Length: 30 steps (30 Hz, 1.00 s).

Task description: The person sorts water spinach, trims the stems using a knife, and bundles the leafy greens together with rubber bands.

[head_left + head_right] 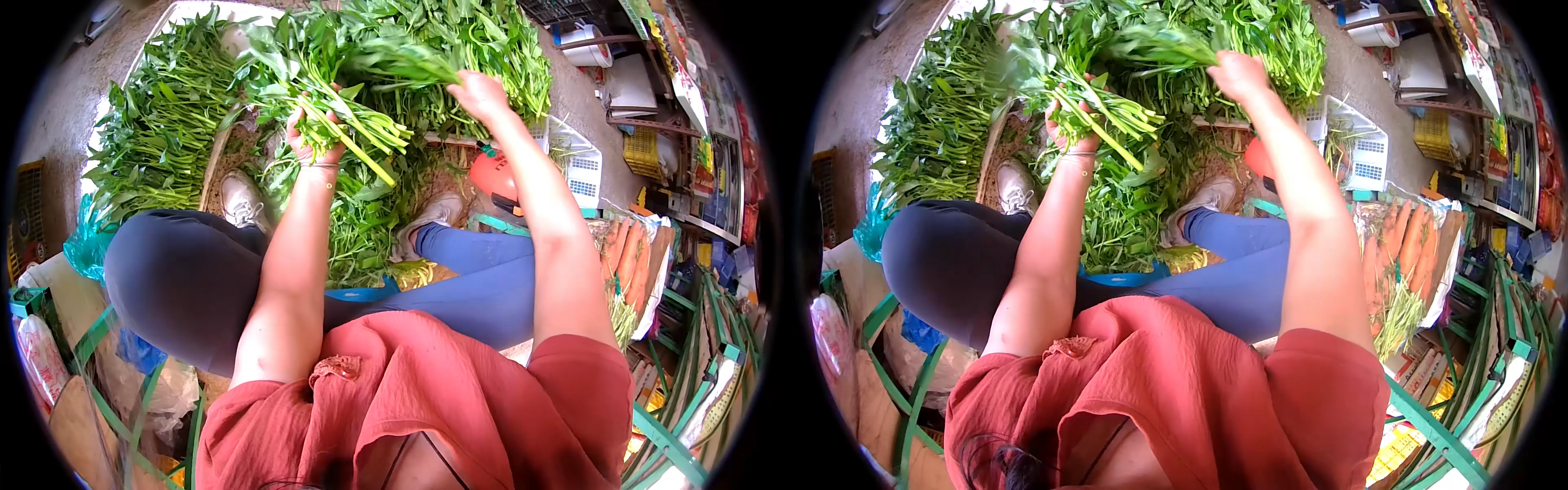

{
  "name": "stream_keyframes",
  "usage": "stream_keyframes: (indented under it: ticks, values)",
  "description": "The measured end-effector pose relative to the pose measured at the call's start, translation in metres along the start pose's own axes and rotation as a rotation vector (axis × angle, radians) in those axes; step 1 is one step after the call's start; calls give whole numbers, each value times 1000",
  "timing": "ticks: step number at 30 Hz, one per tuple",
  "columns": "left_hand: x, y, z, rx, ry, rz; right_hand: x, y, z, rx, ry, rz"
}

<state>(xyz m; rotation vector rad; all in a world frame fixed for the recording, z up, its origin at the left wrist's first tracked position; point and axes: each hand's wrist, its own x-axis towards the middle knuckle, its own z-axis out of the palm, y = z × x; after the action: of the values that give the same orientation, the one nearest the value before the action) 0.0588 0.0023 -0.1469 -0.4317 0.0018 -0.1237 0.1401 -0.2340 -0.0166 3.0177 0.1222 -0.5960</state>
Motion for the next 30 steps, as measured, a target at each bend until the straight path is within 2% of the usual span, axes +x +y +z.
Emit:
stream_keyframes:
  ticks: [1, 3, 4, 5, 7, 8, 9, 11, 14, 15, 17, 19, 21, 22, 27, 30]
  values:
    - [0, 2, 2, -38, -27, -9, 0, 14, -4, 130, 10, 100]
    - [-2, 5, 8, -32, -71, -20, 5, 45, -3, 256, 209, 100]
    - [-4, 6, 11, -19, -53, -15, 5, 49, -6, 354, 232, 155]
    - [-6, 7, 14, -5, -32, -11, 9, 58, -3, 445, 288, 123]
    - [-12, 7, 14, 67, 27, 12, 13, 55, 6, 839, 396, 121]
    - [-14, 7, 14, 85, 38, 2, -27, 3, -26, 1027, 277, 192]
    - [-17, 8, 13, 103, 49, -9, -31, -8, -18, 1093, 222, 122]
    - [-23, 7, 17, 127, 80, -38, -44, -43, -2, 1057, 67, 161]
    - [-29, 4, 19, 187, 138, -29, -55, -86, 38, 1260, -84, 54]
    - [-32, 5, 23, 166, 189, -62, -63, -95, 44, 1186, -126, 75]
    - [-36, 6, 23, 234, 244, -24, -70, -101, 57, 1272, -145, 30]
    - [-41, 1, 34, 297, 279, -21, -87, -111, 46, 1401, -267, -65]
    - [-43, 5, 29, 322, 288, -16, -91, -116, 53, 1361, -279, -184]
    - [-44, 5, 27, 347, 299, -13, -97, -118, 49, 1472, -380, -217]
    - [-47, 5, 30, 346, 265, -156, -107, -115, 62, 1758, -658, -12]
    - [-48, 5, 30, 370, 282, -183, -112, -109, 63, 1882, -642, 80]
